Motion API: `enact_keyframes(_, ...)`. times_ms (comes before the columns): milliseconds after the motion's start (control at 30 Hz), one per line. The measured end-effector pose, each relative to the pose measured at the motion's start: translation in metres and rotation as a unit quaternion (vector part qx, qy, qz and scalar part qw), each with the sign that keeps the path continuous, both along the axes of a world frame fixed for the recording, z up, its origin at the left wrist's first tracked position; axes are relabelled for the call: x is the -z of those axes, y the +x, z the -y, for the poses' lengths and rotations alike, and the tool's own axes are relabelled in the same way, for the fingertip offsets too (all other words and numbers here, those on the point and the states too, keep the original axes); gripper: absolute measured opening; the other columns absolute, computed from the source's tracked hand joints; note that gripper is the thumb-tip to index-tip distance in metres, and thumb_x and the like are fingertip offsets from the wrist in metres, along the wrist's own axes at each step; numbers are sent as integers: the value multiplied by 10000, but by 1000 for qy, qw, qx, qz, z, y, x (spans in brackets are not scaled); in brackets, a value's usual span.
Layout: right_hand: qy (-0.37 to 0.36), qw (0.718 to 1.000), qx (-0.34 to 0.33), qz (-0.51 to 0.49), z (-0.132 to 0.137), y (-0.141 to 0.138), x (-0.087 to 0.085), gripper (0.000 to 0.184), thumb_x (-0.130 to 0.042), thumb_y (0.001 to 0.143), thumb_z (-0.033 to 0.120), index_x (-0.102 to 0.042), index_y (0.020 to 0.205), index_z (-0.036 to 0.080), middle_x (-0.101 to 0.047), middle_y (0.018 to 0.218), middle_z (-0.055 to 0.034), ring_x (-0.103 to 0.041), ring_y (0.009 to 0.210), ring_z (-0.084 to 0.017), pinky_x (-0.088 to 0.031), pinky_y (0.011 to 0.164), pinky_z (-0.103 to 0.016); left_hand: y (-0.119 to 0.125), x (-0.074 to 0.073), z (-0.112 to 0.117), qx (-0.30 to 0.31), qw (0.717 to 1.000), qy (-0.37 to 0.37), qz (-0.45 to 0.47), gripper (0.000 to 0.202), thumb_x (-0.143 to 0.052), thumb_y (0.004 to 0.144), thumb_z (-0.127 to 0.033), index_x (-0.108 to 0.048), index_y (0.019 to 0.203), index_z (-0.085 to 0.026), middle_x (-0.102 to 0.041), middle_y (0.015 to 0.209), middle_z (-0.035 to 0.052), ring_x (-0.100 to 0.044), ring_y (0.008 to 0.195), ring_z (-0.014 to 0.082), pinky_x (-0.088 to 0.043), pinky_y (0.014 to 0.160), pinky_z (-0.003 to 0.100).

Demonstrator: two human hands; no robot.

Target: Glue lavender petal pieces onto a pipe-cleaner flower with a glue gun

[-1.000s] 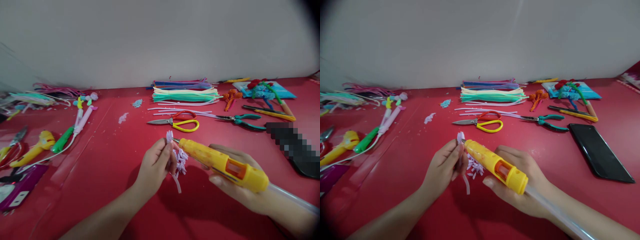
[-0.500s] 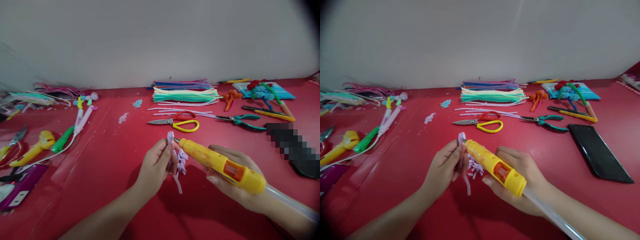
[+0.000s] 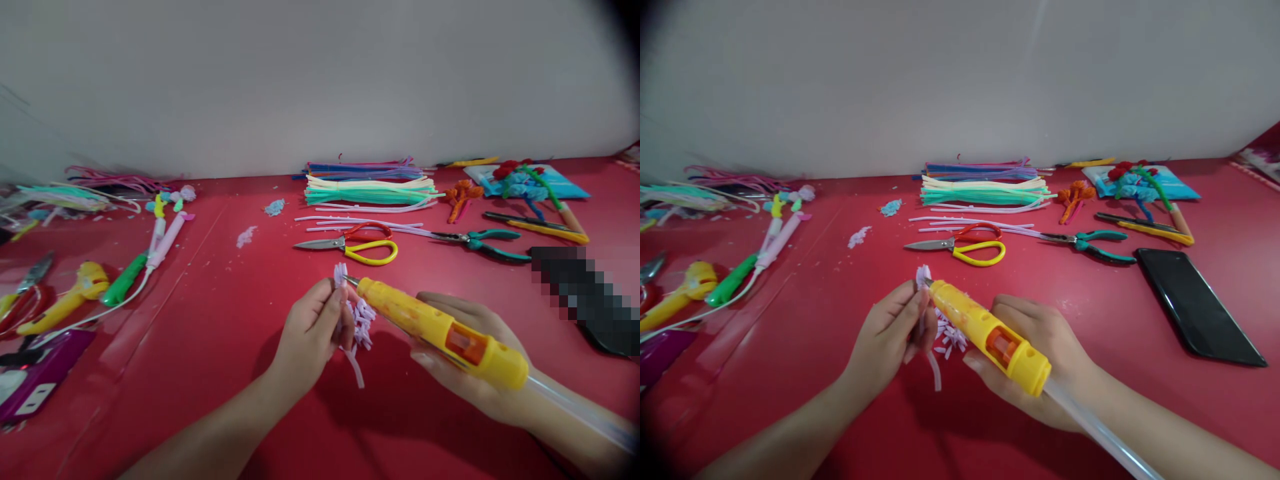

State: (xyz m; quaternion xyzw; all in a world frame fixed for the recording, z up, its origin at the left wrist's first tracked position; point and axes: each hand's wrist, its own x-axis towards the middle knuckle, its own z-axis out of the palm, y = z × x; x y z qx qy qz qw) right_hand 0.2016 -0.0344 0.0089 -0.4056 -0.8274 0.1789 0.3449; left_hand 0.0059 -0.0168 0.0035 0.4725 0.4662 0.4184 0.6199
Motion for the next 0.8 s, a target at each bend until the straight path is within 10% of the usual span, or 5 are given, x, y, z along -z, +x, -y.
enact_keyframes(800, 0, 1000, -14, 6, -1, 0, 2, 261, -487, 871, 352, -394, 672, 212, -419, 583, 33, -408, 464, -94, -326, 440, -230, -1, -1, 1, -6, 1000, 5, -30, 222, -429, 908, -342, -508, 785, -175, -493, 440, -63, -354, 336, 40, -239, 331, 130)
